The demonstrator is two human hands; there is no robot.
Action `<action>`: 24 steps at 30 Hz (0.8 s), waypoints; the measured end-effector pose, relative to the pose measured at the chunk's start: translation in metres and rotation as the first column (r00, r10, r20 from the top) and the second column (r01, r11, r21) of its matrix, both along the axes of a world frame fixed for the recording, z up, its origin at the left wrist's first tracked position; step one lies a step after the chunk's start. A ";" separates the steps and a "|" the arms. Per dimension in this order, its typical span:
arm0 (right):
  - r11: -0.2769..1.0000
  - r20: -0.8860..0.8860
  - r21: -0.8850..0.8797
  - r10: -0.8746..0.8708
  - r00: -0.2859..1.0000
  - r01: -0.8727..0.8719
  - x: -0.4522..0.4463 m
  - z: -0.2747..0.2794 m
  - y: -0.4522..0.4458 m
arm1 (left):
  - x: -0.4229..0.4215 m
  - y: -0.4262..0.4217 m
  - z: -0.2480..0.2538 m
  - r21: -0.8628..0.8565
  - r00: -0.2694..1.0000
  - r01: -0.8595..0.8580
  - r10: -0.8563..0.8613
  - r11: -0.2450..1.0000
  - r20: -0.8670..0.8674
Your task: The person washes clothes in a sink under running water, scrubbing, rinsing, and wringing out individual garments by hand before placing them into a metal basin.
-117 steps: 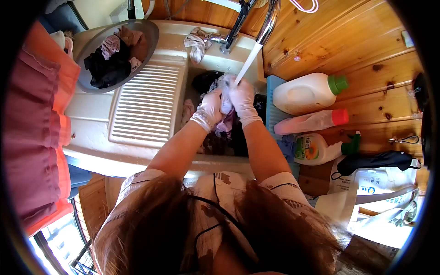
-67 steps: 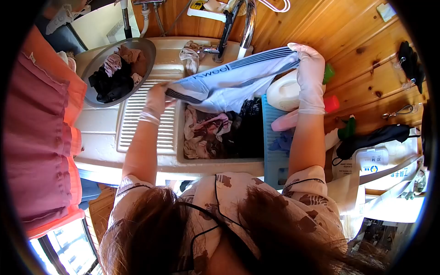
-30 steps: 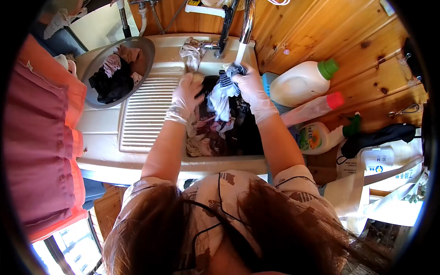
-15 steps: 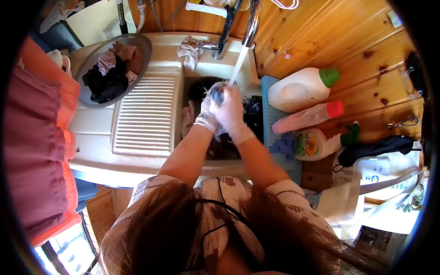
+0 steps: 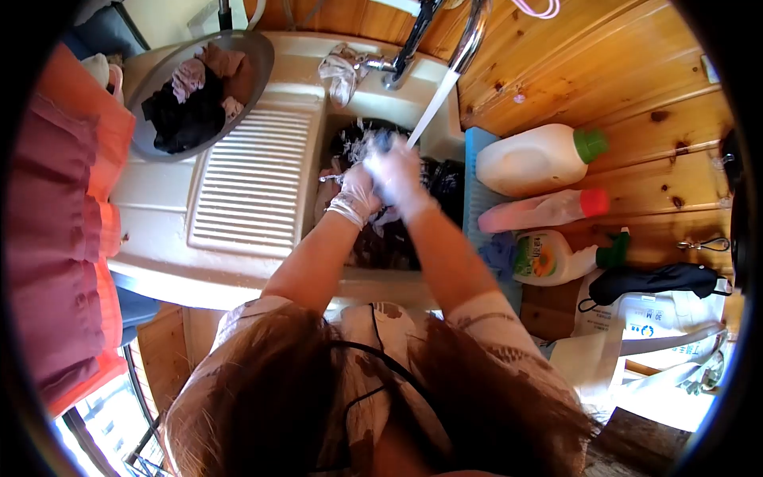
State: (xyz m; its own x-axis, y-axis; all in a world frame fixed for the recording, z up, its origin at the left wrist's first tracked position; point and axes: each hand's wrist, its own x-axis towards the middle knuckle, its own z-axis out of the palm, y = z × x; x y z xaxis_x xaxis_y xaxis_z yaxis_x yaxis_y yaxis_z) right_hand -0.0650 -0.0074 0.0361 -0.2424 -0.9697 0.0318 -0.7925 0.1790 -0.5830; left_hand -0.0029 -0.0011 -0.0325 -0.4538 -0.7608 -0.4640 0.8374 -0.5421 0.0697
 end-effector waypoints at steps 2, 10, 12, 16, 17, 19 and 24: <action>0.968 0.229 0.236 0.028 0.973 -0.084 -0.029 -0.001 -0.026 | 0.005 0.006 -0.033 -0.305 0.743 0.338 -0.054 0.891 0.667; 0.906 0.311 0.229 0.279 0.909 -0.356 -0.058 0.078 -0.035 | 0.062 0.014 0.043 0.092 0.671 0.352 -0.320 0.931 0.669; 0.878 0.267 0.045 0.450 0.852 -0.477 -0.060 0.068 -0.042 | 0.068 0.009 0.038 0.000 0.416 0.459 -0.215 0.888 0.884; 0.895 0.408 -0.087 0.432 0.804 -0.437 -0.059 0.102 -0.029 | 0.050 0.002 0.048 -0.177 -0.276 0.655 0.450 0.735 0.850; 0.912 0.301 0.045 0.377 0.876 -0.408 -0.046 0.113 -0.026 | 0.064 0.004 0.062 -0.243 -0.133 0.707 0.462 0.664 0.877; 0.909 0.435 0.212 0.241 0.868 -0.359 -0.041 0.107 -0.017 | 0.068 0.007 0.060 -0.406 0.013 0.750 0.602 0.522 0.799; 0.956 0.897 -0.192 0.262 0.356 -0.221 -0.056 0.128 -0.004 | 0.025 -0.018 0.081 -0.296 -0.022 0.826 0.552 0.479 0.833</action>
